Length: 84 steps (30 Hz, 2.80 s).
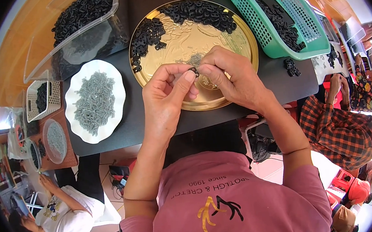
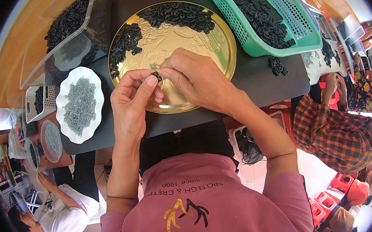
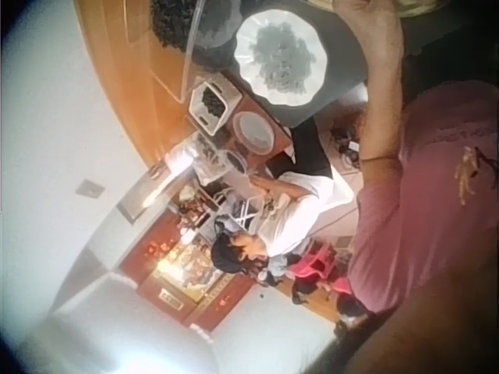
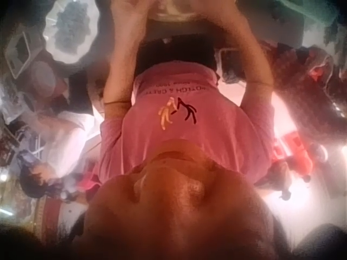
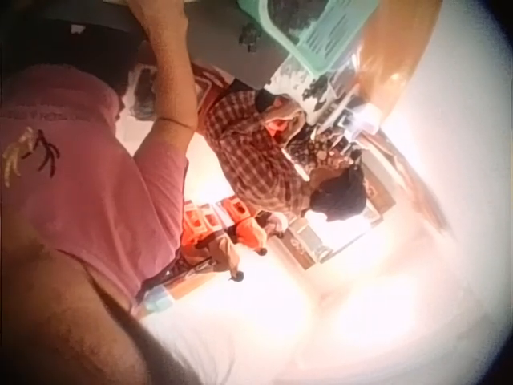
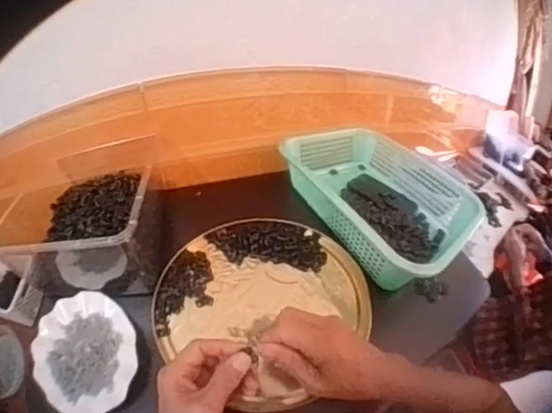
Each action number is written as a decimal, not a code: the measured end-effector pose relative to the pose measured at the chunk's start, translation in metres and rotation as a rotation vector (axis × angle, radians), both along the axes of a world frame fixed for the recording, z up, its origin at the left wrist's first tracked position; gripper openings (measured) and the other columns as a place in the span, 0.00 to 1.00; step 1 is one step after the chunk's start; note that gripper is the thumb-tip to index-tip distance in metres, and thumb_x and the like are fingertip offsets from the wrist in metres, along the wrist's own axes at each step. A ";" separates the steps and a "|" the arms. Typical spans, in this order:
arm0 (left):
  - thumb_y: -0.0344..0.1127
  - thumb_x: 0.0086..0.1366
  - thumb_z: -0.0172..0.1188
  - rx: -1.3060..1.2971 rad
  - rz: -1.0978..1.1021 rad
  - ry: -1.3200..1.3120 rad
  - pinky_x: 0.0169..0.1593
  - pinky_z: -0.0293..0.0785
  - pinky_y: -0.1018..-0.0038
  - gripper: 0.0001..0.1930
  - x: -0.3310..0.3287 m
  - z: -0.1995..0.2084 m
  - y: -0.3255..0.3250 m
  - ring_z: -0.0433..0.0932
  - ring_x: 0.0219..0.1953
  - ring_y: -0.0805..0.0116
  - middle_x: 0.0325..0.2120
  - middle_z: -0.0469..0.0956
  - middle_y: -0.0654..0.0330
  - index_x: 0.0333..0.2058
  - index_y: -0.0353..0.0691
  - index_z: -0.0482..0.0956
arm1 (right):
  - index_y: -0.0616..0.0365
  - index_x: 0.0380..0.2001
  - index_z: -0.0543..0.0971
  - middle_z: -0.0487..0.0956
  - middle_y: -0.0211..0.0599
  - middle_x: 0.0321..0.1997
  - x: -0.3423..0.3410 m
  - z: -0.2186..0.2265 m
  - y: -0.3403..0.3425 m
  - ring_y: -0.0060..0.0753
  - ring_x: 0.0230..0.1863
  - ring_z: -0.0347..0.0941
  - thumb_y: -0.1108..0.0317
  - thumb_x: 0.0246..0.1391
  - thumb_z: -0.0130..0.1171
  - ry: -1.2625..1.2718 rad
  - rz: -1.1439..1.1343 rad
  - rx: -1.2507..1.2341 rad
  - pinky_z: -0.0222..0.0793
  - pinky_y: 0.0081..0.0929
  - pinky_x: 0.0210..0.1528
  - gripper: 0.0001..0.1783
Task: The person assembles small fasteners by picking up screws and plastic clips from a tray and inserting the screws into the clips by hand.
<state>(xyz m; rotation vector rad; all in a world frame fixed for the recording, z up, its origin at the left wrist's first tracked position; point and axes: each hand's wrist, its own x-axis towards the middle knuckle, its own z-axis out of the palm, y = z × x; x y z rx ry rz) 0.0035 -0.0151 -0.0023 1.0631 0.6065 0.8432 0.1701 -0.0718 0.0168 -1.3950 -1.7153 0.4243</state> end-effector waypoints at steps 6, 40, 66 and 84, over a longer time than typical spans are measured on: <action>0.27 0.62 0.59 0.007 0.013 0.018 0.31 0.71 0.83 0.06 0.002 0.002 -0.003 0.74 0.25 0.78 0.26 0.77 0.62 0.38 0.32 0.75 | 0.61 0.31 0.73 0.72 0.43 0.28 -0.001 -0.004 0.002 0.48 0.29 0.72 0.73 0.55 0.55 -0.007 0.009 0.034 0.67 0.34 0.31 0.03; 0.27 0.64 0.58 0.009 0.030 0.012 0.33 0.72 0.84 0.06 -0.009 -0.005 0.003 0.75 0.26 0.80 0.24 0.77 0.63 0.39 0.33 0.75 | 0.61 0.45 0.77 0.75 0.45 0.39 0.033 -0.012 0.089 0.50 0.37 0.74 0.78 0.48 0.52 -0.589 -0.266 -0.042 0.70 0.36 0.40 0.18; 0.26 0.64 0.58 0.001 0.000 -0.036 0.34 0.72 0.83 0.06 -0.014 -0.010 0.007 0.75 0.28 0.79 0.26 0.77 0.62 0.39 0.32 0.75 | 0.59 0.32 0.80 0.78 0.43 0.33 0.013 -0.026 0.123 0.48 0.33 0.76 0.61 0.52 0.58 -0.602 -0.313 -0.134 0.71 0.40 0.36 0.12; 0.28 0.65 0.56 0.091 0.058 -0.185 0.47 0.73 0.77 0.07 -0.003 -0.005 0.003 0.74 0.48 0.69 0.54 0.70 0.48 0.40 0.34 0.74 | 0.62 0.45 0.76 0.70 0.25 0.25 0.016 0.010 0.043 0.15 0.23 0.64 0.67 0.56 0.58 0.829 0.036 -0.572 0.64 0.16 0.25 0.14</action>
